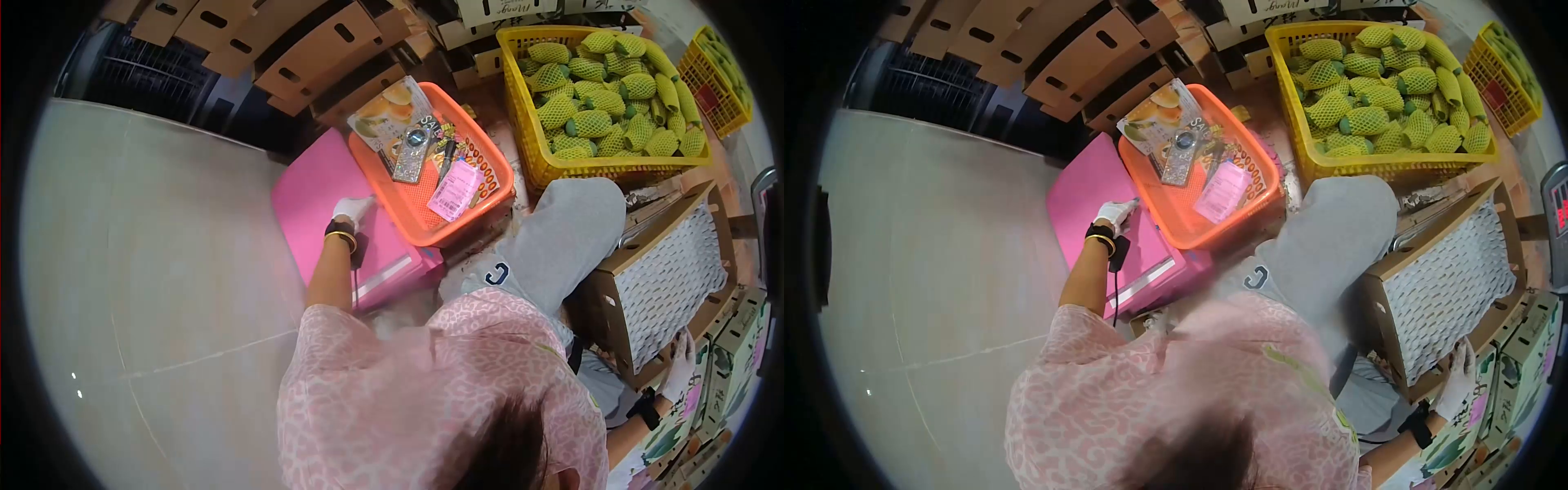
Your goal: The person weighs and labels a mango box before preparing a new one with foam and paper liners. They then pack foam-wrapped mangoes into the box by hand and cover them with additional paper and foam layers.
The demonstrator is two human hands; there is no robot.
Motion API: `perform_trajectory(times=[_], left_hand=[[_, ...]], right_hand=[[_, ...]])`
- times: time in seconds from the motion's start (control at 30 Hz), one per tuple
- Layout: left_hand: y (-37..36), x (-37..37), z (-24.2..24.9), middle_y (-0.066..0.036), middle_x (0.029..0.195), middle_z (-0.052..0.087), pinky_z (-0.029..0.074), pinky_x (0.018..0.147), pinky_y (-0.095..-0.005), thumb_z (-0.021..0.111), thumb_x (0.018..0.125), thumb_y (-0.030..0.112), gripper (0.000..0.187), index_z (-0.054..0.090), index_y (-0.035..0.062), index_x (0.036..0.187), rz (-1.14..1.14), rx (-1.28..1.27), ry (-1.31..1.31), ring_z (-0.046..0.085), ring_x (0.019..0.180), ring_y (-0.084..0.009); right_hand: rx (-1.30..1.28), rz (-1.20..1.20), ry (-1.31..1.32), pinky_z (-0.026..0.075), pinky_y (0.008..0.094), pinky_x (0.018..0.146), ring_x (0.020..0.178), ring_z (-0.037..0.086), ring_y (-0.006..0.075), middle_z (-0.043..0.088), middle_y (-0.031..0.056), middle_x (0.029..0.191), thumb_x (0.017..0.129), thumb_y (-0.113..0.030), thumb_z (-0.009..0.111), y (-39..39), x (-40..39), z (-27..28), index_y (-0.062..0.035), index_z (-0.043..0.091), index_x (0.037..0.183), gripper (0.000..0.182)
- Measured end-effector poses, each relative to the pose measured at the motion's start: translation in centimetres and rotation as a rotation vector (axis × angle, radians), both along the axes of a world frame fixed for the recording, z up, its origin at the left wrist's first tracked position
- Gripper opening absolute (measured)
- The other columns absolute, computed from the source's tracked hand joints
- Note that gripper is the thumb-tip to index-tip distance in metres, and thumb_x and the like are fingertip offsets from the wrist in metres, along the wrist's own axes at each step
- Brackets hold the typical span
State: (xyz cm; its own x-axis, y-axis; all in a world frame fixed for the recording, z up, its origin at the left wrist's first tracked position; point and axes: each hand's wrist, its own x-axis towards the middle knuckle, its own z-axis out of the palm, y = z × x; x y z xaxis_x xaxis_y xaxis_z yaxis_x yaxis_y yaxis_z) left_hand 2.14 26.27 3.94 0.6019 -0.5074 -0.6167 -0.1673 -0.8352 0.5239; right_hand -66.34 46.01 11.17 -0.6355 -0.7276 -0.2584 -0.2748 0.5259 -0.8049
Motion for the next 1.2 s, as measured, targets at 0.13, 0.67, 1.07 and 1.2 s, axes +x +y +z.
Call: perform_trajectory(times=[0.13,0.67,1.07,1.2], left_hand=[[-0.1,2.5,-4.5,-0.003,0.053,0.047,0.036,0.044,-0.0316,0.067,0.075,0.021,0.016,0.060,0.0065,0.071,-0.375,-0.039,-0.270,0.042,0.045,-0.0128],[0.4,-1.1,12.0,-0.026,0.104,0.057,0.047,0.079,-0.0373,0.060,0.075,0.020,0.056,0.038,-0.0095,0.117,-0.378,0.280,-0.692,0.057,0.098,-0.0325],[-4.1,-24.1,26.7,-0.010,0.105,0.055,0.044,0.083,-0.0246,0.055,0.072,0.002,0.052,0.040,-0.0079,0.121,-0.797,-0.785,1.045,0.056,0.091,-0.0152],[-6.7,-33.8,26.5,-0.009,0.102,0.057,0.047,0.081,-0.0275,0.055,0.078,0.005,0.038,0.046,-0.0037,0.115,-0.824,-0.572,1.396,0.058,0.088,-0.0165]], right_hand=[[-0.016,-0.038,-0.090,0.041,0.0266,0.086,0.102,0.052,0.0150,0.055,0.0087,0.114,0.090,-0.028,0.049,-0.1,1.4,0.7,0.0000,0.051,0.118,0.039],[0.076,0.075,0.224,0.041,0.0269,0.086,0.099,0.053,0.0160,0.058,0.0121,0.107,0.089,-0.015,0.049,-0.8,4.8,1.1,0.0033,0.054,0.111,0.029],[-0.311,0.272,-1.256,0.044,0.0300,0.083,0.100,0.053,0.0177,0.052,0.0141,0.116,0.085,-0.040,0.054,-9.8,20.4,8.0,-0.0023,0.037,0.129,0.061],[-0.514,-0.060,-1.545,0.049,0.0284,0.072,0.088,0.058,0.0151,0.058,0.0102,0.103,0.087,-0.037,0.052,-8.6,15.2,6.0,-0.0040,0.039,0.127,0.054]])
